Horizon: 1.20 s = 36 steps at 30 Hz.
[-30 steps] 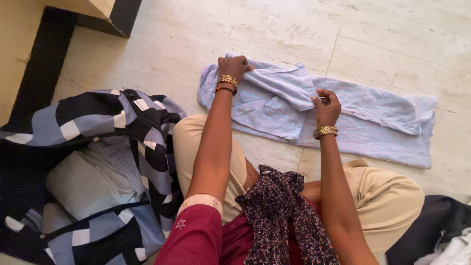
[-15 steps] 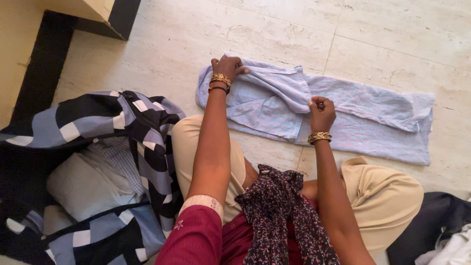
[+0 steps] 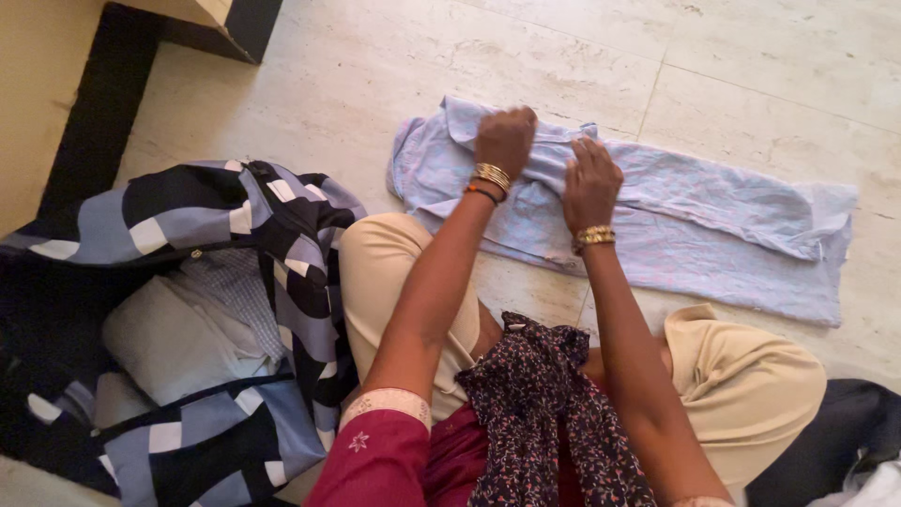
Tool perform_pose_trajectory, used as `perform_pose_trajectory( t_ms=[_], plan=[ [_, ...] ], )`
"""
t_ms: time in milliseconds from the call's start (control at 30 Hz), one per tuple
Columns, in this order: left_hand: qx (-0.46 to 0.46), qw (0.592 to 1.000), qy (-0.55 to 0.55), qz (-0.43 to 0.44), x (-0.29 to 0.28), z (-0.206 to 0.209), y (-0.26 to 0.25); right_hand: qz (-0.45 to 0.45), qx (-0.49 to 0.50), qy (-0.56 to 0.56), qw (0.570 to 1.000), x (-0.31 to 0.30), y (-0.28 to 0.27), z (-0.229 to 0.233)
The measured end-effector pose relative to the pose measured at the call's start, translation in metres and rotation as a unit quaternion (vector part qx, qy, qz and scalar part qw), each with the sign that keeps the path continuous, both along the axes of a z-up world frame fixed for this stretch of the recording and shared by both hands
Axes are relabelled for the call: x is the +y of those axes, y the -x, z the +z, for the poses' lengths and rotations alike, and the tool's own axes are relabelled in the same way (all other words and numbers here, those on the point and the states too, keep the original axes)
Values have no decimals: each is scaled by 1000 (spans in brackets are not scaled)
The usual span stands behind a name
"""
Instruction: The person folds a light blue button-down shirt while sitting on the floor, smoothing the fabric by hand and carefully lining up the sleeves and sides before completing the fold.
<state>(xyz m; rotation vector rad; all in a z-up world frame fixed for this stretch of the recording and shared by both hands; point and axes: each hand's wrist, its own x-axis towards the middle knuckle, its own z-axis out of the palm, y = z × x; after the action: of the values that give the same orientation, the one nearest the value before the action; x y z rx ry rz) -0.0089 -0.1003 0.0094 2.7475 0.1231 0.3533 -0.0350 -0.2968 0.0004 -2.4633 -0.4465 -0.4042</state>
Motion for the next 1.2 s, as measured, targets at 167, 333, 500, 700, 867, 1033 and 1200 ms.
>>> perform_pose_trajectory(
  t_ms=[167,333,500,700,867,1033,1200],
  plan=[
    [47,998,-36,-24,-19,-17,30,78,144,170,972,14,-22,-9],
    [157,981,-99,-61,-10,-28,41,87,148,187,967,6,-18,-12],
    [94,988,-106,-56,-9,-28,44,83,139,160,974,-1,-19,-17],
    [104,988,-96,-68,-7,-27,43,35,136,198,970,-91,-11,-13],
    [93,989,-89,-78,-5,-24,40,-102,169,179,964,-171,2,-6],
    [138,977,-156,-40,-35,-10,39,-143,117,212,960,-179,-1,-28],
    [13,980,-86,-180,-87,-7,59,-153,106,205,961,-177,1,-33]
  ],
)
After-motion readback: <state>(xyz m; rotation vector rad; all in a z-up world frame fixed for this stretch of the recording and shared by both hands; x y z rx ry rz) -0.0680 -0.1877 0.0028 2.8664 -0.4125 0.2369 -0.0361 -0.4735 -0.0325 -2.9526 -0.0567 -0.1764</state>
